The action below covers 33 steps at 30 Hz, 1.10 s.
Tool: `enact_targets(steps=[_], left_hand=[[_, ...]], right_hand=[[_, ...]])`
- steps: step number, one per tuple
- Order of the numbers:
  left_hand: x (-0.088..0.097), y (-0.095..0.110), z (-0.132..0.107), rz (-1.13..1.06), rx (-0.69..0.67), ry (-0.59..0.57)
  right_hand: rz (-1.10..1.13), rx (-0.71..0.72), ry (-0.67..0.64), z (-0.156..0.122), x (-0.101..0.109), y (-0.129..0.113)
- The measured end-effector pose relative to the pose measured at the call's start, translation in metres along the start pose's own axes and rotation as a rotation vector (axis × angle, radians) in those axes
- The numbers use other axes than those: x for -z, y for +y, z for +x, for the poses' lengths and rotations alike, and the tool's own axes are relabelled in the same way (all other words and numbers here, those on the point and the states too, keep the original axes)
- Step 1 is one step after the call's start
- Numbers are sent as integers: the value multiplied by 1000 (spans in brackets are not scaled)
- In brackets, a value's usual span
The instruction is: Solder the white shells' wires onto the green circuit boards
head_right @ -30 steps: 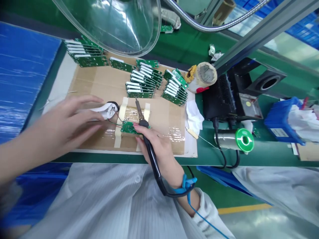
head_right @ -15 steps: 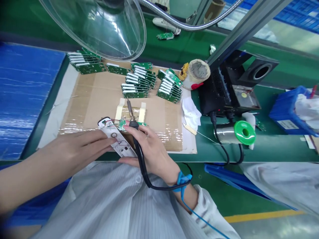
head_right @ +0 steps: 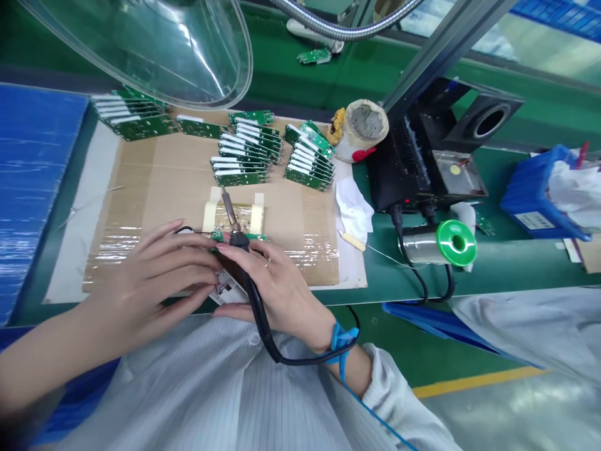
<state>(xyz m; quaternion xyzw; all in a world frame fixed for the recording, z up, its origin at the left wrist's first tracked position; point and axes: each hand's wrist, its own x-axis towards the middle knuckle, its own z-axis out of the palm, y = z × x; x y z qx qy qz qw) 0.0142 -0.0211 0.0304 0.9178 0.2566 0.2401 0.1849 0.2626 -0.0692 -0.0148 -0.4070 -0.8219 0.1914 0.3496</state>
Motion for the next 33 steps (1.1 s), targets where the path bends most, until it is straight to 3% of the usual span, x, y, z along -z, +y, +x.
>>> enact_targets(steps=[6,10,14,16,18,24,33], left_hand=[[-18,-4,-4,-77,52,75],[-24,1,0,-65,150,127],[-31,10,7,19,288,241],[-34,13,8,59,326,273],[-37,15,9,83,351,273],[-37,16,11,127,361,220],[-36,15,13,126,375,199]], right_hand=[[27,32,10,3,0,2],[61,-20,47,1,3,-2],[121,-209,341,-13,11,-7],[83,-236,494,-20,14,-6],[57,-209,559,-25,16,-5],[39,-124,597,-22,11,-2],[22,-126,572,-19,11,-3]])
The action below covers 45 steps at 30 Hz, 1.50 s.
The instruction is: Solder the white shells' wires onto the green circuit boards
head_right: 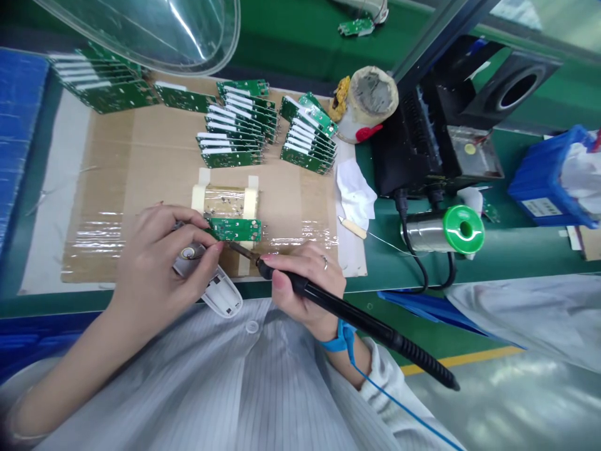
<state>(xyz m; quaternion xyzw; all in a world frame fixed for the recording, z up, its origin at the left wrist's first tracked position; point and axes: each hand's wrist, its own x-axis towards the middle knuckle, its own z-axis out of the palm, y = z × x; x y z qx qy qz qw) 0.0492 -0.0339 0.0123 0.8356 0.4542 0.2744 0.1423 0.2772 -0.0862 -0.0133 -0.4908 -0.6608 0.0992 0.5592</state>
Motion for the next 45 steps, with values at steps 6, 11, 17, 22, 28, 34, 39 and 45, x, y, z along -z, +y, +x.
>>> enact_targets(steps=[6,11,17,22,28,34,39,45], left_hand=[[-1,1,-1,-1,13,-1],[-1,1,-1,9,8,13],[0,2,-1,8,3,-9],[3,6,-5,-46,36,49],[0,9,-4,-5,25,13],[0,8,-2,18,23,-38],[2,9,-1,39,34,-62],[0,10,0,40,35,-59]], right_hand=[[-12,9,-8,-1,-1,1],[-28,-22,52,-3,2,1],[9,-87,57,-3,4,0],[17,-92,47,-3,5,0],[17,-91,35,-3,4,0],[20,-65,21,-3,2,1],[21,-76,-2,-2,2,1],[20,-94,96,0,0,1]])
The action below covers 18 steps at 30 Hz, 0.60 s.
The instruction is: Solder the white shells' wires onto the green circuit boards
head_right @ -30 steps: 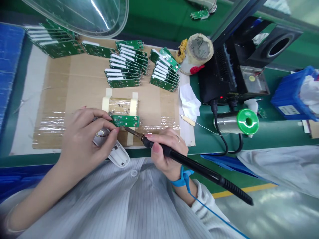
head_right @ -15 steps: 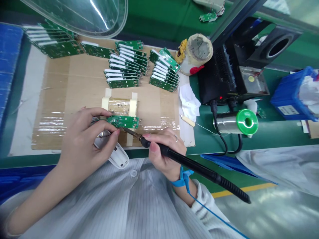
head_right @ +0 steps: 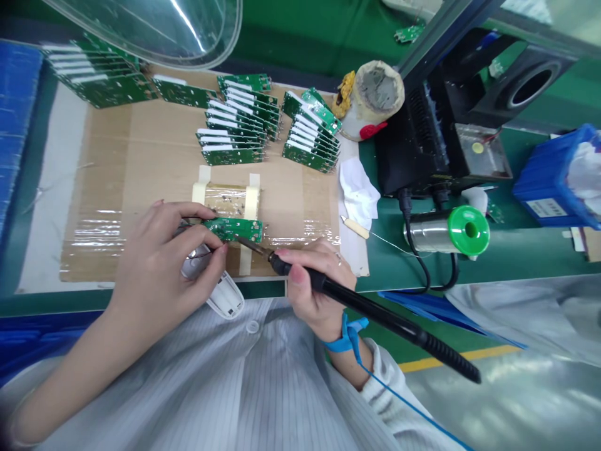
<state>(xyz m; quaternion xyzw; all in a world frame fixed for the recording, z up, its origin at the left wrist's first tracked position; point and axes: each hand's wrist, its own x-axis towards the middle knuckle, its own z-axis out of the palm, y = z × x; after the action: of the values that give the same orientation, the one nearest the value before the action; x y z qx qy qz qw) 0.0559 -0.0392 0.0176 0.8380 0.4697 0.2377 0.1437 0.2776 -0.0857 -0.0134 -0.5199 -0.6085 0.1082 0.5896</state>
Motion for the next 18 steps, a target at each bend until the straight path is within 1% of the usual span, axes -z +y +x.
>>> enact_targets(steps=[4,6,8,11,12,14,16,17,18], left_hand=[[-3,2,2,-15,18,32],[0,3,0,-13,10,40],[6,2,-6,27,-4,56],[17,-2,-16,57,14,101],[19,-4,-19,13,30,104],[20,-9,-20,-146,43,74],[23,-16,-16,-312,27,23],[28,-22,-13,-378,10,-5],[35,-30,-7,-431,-4,-38]], right_hand=[[49,-100,179,10,-4,1],[67,-150,243,19,-5,2],[78,-173,276,31,-3,4],[37,-140,300,53,4,11],[-17,-121,313,61,6,16],[-194,-49,343,80,12,28],[-401,30,313,100,17,43],[-484,40,242,110,19,50],[-541,10,143,119,20,56]])
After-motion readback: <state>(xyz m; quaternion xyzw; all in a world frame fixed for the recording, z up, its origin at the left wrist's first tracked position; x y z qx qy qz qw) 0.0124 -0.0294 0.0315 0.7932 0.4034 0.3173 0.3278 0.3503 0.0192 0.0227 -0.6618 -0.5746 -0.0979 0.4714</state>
